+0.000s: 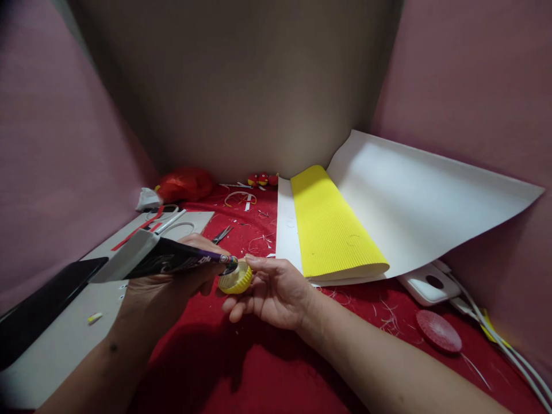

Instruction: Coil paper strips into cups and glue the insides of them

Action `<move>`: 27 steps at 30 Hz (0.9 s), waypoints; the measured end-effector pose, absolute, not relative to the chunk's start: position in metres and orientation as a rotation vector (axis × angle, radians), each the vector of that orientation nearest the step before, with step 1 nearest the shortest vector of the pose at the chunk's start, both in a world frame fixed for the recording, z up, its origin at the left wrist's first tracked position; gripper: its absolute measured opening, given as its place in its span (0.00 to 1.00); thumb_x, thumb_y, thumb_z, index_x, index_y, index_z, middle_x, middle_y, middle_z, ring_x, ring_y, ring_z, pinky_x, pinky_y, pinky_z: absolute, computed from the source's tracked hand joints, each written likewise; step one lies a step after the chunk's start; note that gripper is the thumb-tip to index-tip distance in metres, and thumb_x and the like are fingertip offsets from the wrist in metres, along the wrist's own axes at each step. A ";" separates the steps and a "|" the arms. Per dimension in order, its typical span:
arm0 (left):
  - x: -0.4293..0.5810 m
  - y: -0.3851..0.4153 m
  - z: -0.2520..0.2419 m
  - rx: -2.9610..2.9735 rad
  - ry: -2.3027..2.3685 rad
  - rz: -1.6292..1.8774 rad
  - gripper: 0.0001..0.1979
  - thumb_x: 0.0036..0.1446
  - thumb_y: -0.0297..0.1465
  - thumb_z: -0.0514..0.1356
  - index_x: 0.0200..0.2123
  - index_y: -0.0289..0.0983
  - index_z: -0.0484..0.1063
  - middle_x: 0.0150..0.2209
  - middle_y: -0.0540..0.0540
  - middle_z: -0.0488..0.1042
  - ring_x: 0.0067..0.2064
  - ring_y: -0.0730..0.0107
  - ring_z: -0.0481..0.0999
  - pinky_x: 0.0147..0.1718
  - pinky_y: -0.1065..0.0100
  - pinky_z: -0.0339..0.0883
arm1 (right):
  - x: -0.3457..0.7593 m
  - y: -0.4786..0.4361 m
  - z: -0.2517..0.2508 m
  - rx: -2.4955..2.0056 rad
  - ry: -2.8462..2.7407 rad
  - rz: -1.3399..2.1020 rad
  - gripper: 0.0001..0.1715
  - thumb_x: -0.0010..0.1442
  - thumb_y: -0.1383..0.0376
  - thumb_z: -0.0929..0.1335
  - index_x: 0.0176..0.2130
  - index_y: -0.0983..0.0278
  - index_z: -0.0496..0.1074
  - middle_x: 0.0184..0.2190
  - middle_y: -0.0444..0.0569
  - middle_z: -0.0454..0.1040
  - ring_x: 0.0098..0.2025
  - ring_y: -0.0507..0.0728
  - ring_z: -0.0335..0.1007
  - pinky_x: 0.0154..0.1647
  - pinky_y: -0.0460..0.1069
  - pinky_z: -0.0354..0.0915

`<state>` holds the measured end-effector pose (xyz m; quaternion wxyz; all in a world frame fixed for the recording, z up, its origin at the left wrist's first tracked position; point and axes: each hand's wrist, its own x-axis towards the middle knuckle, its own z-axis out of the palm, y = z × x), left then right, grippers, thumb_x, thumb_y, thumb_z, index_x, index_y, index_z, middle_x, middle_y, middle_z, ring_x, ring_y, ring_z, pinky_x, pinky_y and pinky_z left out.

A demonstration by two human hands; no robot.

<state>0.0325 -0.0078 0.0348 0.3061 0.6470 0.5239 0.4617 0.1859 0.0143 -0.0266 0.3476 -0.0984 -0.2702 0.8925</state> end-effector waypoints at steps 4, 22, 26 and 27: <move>0.030 -0.006 0.034 1.775 1.371 1.217 0.07 0.49 0.31 0.59 0.21 0.38 0.66 0.17 0.55 0.65 0.21 0.76 0.64 0.22 0.73 0.58 | 0.186 0.015 -0.027 -0.249 -0.695 2.323 0.14 0.61 0.64 0.58 0.38 0.72 0.66 0.29 0.54 0.75 0.27 0.58 0.76 0.25 0.49 0.70; 0.032 -0.006 0.038 1.779 1.422 1.303 0.09 0.47 0.30 0.59 0.17 0.38 0.65 0.15 0.55 0.63 0.20 0.76 0.62 0.21 0.71 0.58 | 0.187 0.015 -0.030 -0.239 -0.684 2.329 0.16 0.60 0.62 0.58 0.36 0.73 0.66 0.27 0.55 0.75 0.27 0.59 0.76 0.24 0.49 0.71; 0.029 -0.005 0.036 1.764 1.450 1.283 0.12 0.47 0.33 0.60 0.15 0.38 0.65 0.15 0.54 0.64 0.20 0.75 0.63 0.23 0.70 0.58 | 0.187 0.015 -0.030 -0.221 -0.677 2.335 0.16 0.59 0.63 0.59 0.37 0.73 0.67 0.27 0.54 0.75 0.27 0.59 0.76 0.24 0.49 0.71; 0.029 -0.005 0.035 1.766 1.455 1.278 0.13 0.47 0.34 0.60 0.15 0.38 0.64 0.15 0.54 0.64 0.20 0.75 0.63 0.23 0.70 0.58 | 0.187 0.015 -0.030 -0.217 -0.672 2.334 0.15 0.58 0.63 0.59 0.37 0.73 0.66 0.27 0.54 0.75 0.27 0.59 0.76 0.24 0.49 0.71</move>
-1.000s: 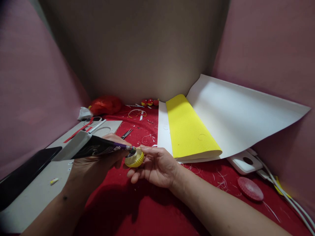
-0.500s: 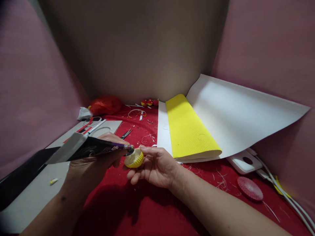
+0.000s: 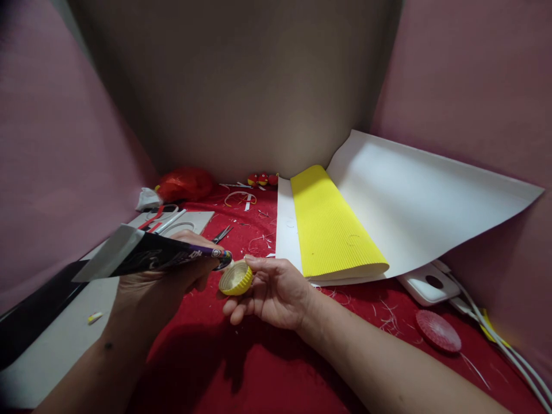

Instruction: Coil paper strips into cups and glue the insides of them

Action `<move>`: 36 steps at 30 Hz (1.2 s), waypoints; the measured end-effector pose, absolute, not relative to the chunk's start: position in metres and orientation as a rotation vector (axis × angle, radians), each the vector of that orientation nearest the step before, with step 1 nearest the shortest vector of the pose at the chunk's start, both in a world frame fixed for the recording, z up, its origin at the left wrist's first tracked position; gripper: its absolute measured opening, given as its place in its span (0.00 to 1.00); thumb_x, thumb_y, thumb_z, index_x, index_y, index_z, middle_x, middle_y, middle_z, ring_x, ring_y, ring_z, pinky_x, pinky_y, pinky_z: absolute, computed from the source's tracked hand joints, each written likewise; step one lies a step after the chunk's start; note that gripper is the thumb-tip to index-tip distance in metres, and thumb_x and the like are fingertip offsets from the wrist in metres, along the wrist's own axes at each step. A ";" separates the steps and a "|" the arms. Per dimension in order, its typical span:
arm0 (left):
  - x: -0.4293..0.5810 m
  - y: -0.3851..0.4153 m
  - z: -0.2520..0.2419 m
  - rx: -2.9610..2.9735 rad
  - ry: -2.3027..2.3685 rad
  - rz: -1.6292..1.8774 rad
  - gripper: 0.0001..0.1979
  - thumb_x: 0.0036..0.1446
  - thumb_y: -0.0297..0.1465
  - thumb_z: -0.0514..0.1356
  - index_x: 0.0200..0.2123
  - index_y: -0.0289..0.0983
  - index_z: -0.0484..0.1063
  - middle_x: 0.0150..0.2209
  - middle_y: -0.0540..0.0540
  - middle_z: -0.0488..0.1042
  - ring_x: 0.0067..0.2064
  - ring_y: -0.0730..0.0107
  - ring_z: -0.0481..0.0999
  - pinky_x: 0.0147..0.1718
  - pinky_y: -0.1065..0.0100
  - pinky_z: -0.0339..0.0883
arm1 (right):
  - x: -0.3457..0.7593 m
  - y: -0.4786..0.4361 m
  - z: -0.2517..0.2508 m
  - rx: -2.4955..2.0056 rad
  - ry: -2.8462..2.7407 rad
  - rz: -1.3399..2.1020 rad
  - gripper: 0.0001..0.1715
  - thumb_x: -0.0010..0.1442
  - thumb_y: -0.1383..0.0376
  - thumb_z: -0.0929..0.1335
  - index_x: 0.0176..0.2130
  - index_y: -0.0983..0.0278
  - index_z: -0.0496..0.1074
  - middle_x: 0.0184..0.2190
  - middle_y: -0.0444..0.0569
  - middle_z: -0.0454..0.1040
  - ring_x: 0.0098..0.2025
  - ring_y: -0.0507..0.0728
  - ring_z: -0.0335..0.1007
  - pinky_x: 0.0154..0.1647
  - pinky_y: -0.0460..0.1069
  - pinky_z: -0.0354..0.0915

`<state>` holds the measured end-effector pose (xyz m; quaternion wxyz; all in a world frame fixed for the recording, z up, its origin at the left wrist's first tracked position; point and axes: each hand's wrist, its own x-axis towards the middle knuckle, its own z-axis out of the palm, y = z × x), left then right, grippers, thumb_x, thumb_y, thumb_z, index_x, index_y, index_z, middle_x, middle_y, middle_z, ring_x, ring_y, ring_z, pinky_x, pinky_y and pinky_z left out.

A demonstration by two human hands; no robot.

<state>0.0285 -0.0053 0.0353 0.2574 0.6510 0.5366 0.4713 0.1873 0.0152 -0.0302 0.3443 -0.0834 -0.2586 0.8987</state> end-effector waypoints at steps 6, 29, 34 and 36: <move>0.028 -0.004 0.036 1.744 1.436 1.286 0.15 0.47 0.35 0.62 0.15 0.38 0.64 0.15 0.55 0.64 0.20 0.75 0.63 0.23 0.70 0.57 | 0.188 0.014 -0.030 -0.229 -0.676 2.338 0.14 0.57 0.63 0.60 0.37 0.72 0.66 0.27 0.53 0.75 0.27 0.59 0.75 0.24 0.49 0.70; 0.027 -0.006 0.031 1.754 1.491 1.216 0.12 0.46 0.36 0.61 0.18 0.38 0.65 0.17 0.53 0.65 0.21 0.73 0.64 0.24 0.70 0.59 | 0.186 0.015 -0.028 -0.241 -0.691 2.327 0.15 0.56 0.62 0.61 0.36 0.73 0.67 0.27 0.54 0.75 0.26 0.58 0.75 0.24 0.49 0.70; 0.029 -0.007 0.037 1.811 1.429 1.253 0.09 0.48 0.33 0.59 0.19 0.39 0.67 0.16 0.54 0.62 0.20 0.75 0.63 0.22 0.71 0.58 | 0.186 0.014 -0.028 -0.253 -0.690 2.330 0.14 0.57 0.63 0.60 0.36 0.72 0.66 0.27 0.53 0.74 0.27 0.58 0.75 0.24 0.49 0.70; 0.029 -0.006 0.036 1.807 1.435 1.266 0.09 0.48 0.34 0.60 0.19 0.39 0.67 0.16 0.55 0.62 0.20 0.75 0.62 0.21 0.72 0.58 | 0.187 0.015 -0.029 -0.250 -0.687 2.327 0.14 0.58 0.63 0.59 0.37 0.72 0.66 0.27 0.53 0.74 0.27 0.58 0.75 0.24 0.49 0.70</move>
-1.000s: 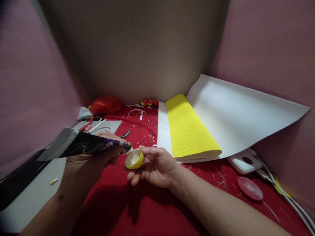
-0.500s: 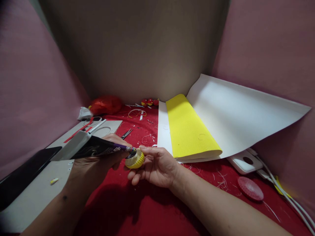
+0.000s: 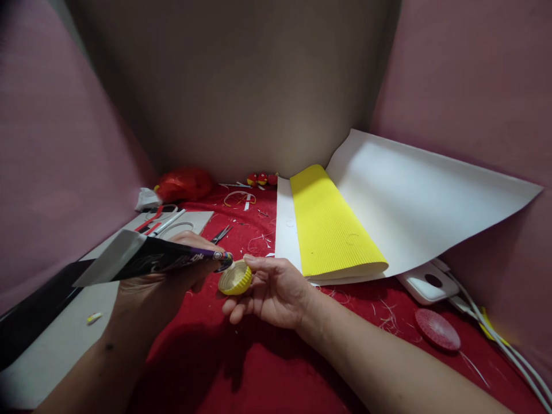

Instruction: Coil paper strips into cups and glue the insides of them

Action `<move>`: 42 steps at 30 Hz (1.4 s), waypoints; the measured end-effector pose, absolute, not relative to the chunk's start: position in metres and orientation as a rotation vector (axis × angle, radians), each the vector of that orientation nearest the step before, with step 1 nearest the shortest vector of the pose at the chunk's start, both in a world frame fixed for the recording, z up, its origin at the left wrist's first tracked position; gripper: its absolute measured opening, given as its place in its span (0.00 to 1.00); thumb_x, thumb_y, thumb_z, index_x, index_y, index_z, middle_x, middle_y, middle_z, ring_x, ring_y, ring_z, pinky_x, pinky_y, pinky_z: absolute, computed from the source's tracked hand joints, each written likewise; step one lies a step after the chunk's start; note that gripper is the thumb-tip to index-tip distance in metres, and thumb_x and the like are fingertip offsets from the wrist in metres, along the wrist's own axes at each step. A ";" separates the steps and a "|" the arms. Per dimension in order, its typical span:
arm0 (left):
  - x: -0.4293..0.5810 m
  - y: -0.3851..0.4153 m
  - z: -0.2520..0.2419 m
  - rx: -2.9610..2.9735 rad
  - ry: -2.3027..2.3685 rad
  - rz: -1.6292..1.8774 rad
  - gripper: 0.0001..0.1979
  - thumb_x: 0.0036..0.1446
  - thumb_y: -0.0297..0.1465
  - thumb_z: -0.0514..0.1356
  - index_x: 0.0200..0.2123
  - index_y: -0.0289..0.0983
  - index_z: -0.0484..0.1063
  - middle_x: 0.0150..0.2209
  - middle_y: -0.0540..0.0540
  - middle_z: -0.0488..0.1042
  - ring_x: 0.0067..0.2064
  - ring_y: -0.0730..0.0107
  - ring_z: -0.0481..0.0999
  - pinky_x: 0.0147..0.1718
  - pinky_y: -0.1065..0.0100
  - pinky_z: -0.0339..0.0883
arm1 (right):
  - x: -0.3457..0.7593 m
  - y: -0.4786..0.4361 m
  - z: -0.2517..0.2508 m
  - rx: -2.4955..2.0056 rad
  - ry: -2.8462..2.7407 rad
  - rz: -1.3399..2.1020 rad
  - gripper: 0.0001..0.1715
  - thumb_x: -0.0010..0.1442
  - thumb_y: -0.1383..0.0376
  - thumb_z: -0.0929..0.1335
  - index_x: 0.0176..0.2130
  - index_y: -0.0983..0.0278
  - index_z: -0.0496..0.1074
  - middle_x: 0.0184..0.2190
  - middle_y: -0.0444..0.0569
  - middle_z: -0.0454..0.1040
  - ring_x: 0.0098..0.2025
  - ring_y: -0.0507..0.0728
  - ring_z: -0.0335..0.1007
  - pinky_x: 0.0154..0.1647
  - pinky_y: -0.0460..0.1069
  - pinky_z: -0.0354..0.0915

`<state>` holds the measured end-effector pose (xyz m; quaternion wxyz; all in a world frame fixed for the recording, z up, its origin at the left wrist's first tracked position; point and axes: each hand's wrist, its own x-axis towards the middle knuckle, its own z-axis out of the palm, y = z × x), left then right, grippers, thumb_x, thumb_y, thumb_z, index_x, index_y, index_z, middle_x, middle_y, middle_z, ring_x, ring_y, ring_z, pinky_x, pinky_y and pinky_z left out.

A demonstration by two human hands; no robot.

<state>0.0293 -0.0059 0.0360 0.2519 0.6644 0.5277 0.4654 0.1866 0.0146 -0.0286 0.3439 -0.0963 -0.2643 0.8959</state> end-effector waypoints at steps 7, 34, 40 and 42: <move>0.026 -0.003 0.032 1.743 1.443 1.295 0.10 0.46 0.34 0.62 0.19 0.37 0.67 0.17 0.54 0.66 0.19 0.76 0.62 0.21 0.70 0.56 | 0.186 0.015 -0.031 -0.257 -0.670 2.318 0.15 0.56 0.62 0.60 0.37 0.73 0.66 0.27 0.56 0.74 0.27 0.60 0.75 0.24 0.50 0.70; 0.030 -0.006 0.036 1.548 1.370 1.445 0.03 0.45 0.29 0.63 0.23 0.37 0.71 0.14 0.56 0.64 0.18 0.76 0.59 0.19 0.69 0.52 | 0.188 0.015 -0.031 -0.254 -0.697 2.326 0.14 0.59 0.62 0.58 0.39 0.69 0.63 0.28 0.55 0.74 0.28 0.60 0.75 0.25 0.52 0.69; 0.029 -0.006 0.033 1.515 1.448 1.426 0.05 0.43 0.31 0.64 0.21 0.38 0.71 0.14 0.56 0.64 0.18 0.75 0.60 0.20 0.68 0.53 | 0.187 0.015 -0.030 -0.255 -0.680 2.328 0.16 0.60 0.61 0.58 0.39 0.72 0.64 0.28 0.56 0.74 0.28 0.60 0.75 0.25 0.51 0.69; 0.029 -0.006 0.033 1.517 1.489 1.416 0.08 0.42 0.31 0.64 0.18 0.38 0.69 0.13 0.55 0.64 0.18 0.75 0.60 0.20 0.68 0.53 | 0.187 0.015 -0.030 -0.238 -0.669 2.331 0.16 0.59 0.62 0.58 0.39 0.73 0.65 0.28 0.56 0.74 0.28 0.61 0.75 0.25 0.51 0.70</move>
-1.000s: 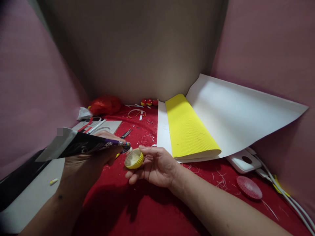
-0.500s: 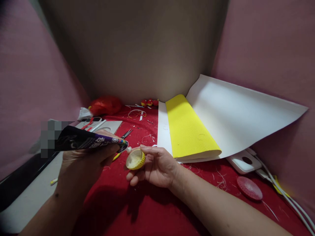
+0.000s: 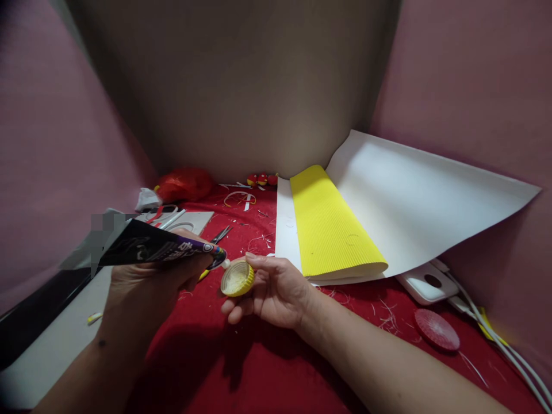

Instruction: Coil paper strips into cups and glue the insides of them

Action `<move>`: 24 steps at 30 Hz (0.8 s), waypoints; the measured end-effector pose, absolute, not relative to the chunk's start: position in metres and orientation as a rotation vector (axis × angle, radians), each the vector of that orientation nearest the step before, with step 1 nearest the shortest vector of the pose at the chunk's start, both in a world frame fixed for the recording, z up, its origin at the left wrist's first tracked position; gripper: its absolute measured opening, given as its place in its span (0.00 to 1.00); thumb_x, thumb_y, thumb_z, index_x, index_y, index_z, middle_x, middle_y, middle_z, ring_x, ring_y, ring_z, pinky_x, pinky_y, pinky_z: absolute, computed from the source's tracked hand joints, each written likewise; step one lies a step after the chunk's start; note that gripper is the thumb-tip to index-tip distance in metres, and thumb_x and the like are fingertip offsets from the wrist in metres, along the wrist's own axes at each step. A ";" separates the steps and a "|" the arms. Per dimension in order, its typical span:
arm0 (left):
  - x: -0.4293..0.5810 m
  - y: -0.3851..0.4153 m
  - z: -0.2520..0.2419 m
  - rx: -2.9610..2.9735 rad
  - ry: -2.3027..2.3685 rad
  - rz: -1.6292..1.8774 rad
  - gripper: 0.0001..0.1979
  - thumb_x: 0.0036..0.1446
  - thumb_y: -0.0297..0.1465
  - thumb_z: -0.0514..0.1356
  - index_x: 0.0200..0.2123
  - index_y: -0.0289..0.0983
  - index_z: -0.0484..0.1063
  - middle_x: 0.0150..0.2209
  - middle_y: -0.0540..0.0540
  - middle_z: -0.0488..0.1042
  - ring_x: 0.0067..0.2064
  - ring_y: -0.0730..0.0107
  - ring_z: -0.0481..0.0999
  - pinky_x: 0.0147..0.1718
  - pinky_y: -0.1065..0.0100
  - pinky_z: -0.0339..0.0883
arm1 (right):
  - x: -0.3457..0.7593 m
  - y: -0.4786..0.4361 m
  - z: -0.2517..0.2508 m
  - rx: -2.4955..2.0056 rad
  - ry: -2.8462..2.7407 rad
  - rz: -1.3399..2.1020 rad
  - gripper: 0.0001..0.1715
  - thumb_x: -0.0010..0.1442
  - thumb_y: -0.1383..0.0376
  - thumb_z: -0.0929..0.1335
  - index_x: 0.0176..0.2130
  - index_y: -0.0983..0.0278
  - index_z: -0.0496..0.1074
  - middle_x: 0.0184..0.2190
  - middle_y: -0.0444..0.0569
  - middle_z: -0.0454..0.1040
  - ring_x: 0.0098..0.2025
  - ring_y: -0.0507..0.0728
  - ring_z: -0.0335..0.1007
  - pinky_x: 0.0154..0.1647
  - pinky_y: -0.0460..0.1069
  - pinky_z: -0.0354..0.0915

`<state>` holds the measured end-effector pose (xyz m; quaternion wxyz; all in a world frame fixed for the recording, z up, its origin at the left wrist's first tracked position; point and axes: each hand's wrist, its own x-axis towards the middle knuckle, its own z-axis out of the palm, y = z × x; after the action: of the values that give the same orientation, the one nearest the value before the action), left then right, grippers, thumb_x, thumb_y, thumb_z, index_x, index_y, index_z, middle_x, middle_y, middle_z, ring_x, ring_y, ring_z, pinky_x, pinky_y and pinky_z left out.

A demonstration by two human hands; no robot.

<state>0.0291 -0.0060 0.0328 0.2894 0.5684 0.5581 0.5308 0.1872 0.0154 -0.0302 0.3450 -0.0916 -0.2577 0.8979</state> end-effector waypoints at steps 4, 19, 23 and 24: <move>0.029 -0.005 0.033 1.538 1.527 1.410 0.10 0.42 0.32 0.65 0.17 0.38 0.68 0.13 0.55 0.64 0.18 0.75 0.60 0.20 0.68 0.53 | 0.187 0.016 -0.030 -0.227 -0.664 2.324 0.16 0.59 0.62 0.58 0.38 0.73 0.65 0.27 0.56 0.74 0.28 0.61 0.75 0.25 0.51 0.70; 0.027 -0.006 0.034 1.611 1.365 1.432 0.11 0.45 0.29 0.63 0.15 0.37 0.66 0.14 0.55 0.63 0.18 0.77 0.60 0.18 0.70 0.53 | 0.187 0.015 -0.029 -0.201 -0.653 2.312 0.13 0.56 0.63 0.61 0.39 0.70 0.64 0.28 0.55 0.75 0.28 0.61 0.76 0.25 0.50 0.70; 0.030 -0.006 0.035 1.668 1.287 1.368 0.10 0.46 0.29 0.62 0.16 0.37 0.65 0.15 0.54 0.63 0.19 0.76 0.61 0.20 0.70 0.55 | 0.187 0.016 -0.030 -0.219 -0.654 2.334 0.14 0.58 0.63 0.59 0.38 0.72 0.65 0.29 0.56 0.75 0.28 0.60 0.76 0.24 0.50 0.70; 0.030 -0.006 0.035 1.680 1.297 1.342 0.10 0.46 0.29 0.61 0.17 0.37 0.66 0.15 0.54 0.63 0.19 0.76 0.61 0.20 0.70 0.56 | 0.187 0.016 -0.030 -0.227 -0.654 2.337 0.15 0.58 0.62 0.58 0.38 0.72 0.65 0.28 0.56 0.75 0.27 0.60 0.76 0.24 0.50 0.70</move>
<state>0.0305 -0.0064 0.0350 0.3102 0.6359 0.4912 0.5080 0.1874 0.0160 -0.0296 0.3450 -0.0873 -0.2521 0.8999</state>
